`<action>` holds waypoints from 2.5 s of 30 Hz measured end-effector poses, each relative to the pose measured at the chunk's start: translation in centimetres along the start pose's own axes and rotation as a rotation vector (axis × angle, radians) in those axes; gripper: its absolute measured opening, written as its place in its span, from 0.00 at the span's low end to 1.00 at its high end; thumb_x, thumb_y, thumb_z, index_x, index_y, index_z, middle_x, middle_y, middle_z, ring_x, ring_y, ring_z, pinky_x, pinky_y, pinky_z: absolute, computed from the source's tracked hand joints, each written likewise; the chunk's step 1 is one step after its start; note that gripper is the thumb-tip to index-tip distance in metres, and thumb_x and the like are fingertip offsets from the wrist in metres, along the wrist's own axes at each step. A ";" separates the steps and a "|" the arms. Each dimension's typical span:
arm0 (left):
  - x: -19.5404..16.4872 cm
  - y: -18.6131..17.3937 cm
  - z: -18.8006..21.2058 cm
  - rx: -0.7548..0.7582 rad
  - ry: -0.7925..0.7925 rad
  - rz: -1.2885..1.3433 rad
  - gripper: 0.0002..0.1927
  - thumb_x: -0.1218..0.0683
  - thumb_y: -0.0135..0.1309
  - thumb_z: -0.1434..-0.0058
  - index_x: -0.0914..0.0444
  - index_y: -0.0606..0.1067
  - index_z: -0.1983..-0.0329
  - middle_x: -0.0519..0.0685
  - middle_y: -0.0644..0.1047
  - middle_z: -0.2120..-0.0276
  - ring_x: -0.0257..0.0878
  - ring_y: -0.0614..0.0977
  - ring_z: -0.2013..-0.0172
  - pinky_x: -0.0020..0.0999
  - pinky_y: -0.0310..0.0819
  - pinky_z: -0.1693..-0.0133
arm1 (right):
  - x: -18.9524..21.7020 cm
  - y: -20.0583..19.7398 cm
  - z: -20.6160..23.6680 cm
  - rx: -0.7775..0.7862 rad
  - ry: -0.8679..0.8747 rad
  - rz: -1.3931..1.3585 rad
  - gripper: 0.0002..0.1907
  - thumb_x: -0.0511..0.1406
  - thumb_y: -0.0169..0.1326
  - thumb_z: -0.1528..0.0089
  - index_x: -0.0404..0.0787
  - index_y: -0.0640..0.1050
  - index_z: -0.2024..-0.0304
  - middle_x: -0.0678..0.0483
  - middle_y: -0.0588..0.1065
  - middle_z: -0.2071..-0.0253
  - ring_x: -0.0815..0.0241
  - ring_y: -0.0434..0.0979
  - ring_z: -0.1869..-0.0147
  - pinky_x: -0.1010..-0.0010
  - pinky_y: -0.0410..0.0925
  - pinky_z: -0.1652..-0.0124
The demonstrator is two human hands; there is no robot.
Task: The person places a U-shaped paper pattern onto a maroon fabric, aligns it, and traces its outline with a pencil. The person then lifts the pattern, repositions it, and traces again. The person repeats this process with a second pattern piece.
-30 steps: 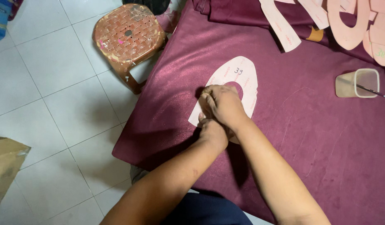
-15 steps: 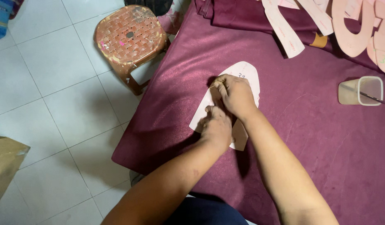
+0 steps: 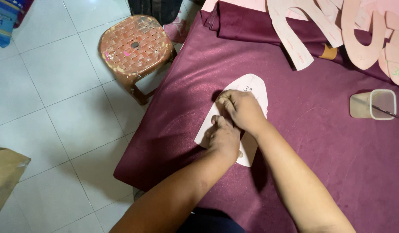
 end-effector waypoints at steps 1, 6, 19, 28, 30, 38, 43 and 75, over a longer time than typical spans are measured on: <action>0.0 -0.1 -0.3 -0.018 0.017 -0.035 0.56 0.18 0.51 0.46 0.68 0.70 0.35 0.75 0.74 0.46 0.64 0.76 0.56 0.59 0.61 0.53 | -0.1 0.5 0.0 0.062 -0.004 -0.032 0.09 0.37 0.54 0.34 0.39 0.81 0.60 0.45 0.82 0.62 0.44 0.82 0.58 0.58 0.73 0.55; 1.0 -2.2 0.8 0.036 0.014 -0.046 0.68 0.20 0.57 0.50 0.49 0.34 0.19 0.84 0.46 0.29 0.62 0.72 0.57 0.45 0.74 0.67 | -4.1 -2.5 -2.6 -0.207 0.229 0.067 0.10 0.39 0.55 0.33 0.39 0.81 0.57 0.44 0.81 0.61 0.43 0.81 0.57 0.56 0.71 0.57; 2.7 -5.8 2.5 0.238 0.068 0.124 0.66 0.30 0.66 0.48 0.34 0.30 0.21 0.87 0.32 0.29 0.60 0.68 0.51 0.45 0.79 0.65 | -8.0 -5.1 -2.5 -0.260 0.397 0.076 0.11 0.40 0.54 0.32 0.40 0.81 0.56 0.44 0.81 0.61 0.46 0.82 0.57 0.57 0.71 0.56; 2.7 -5.9 2.4 0.274 0.091 0.149 0.67 0.30 0.66 0.48 0.34 0.31 0.20 0.86 0.30 0.29 0.60 0.68 0.45 0.43 0.78 0.56 | -8.7 -5.7 -1.9 -0.287 0.317 0.068 0.11 0.39 0.54 0.31 0.38 0.80 0.56 0.45 0.81 0.60 0.47 0.82 0.57 0.58 0.72 0.55; 2.8 -6.0 2.6 0.255 0.064 0.184 0.66 0.31 0.68 0.48 0.32 0.32 0.21 0.84 0.30 0.29 0.61 0.66 0.42 0.45 0.79 0.55 | -9.0 -5.9 -1.6 -0.278 0.369 -0.002 0.11 0.40 0.55 0.32 0.39 0.81 0.56 0.46 0.81 0.61 0.48 0.82 0.57 0.59 0.72 0.55; 2.8 -6.2 2.6 0.281 0.061 0.257 0.64 0.34 0.68 0.47 0.31 0.33 0.21 0.83 0.28 0.28 0.66 0.61 0.35 0.48 0.80 0.50 | -9.5 -6.4 -0.3 -0.293 0.337 0.106 0.13 0.41 0.54 0.32 0.38 0.81 0.56 0.43 0.81 0.59 0.43 0.81 0.54 0.55 0.71 0.54; 2.9 -6.6 3.1 0.263 0.041 0.264 0.64 0.35 0.68 0.46 0.31 0.33 0.22 0.80 0.27 0.28 0.69 0.52 0.29 0.50 0.72 0.42 | -9.8 -7.0 0.9 -0.291 0.334 0.265 0.12 0.39 0.54 0.32 0.37 0.81 0.56 0.43 0.81 0.60 0.42 0.81 0.55 0.54 0.71 0.54; 2.3 -7.6 4.8 0.204 -0.018 0.472 0.59 0.42 0.70 0.45 0.27 0.40 0.23 0.70 0.26 0.26 0.64 0.52 0.28 0.57 0.71 0.40 | -8.7 -6.2 11.2 -0.293 0.560 -0.057 0.12 0.38 0.53 0.33 0.39 0.83 0.56 0.51 0.82 0.66 0.59 0.83 0.62 0.67 0.73 0.58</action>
Point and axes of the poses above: each hand's wrist, its own z-axis away from the middle knuckle, its own y-axis out of the palm, x = y × z, the point moved 4 cm from there along -z, towards the middle knuckle
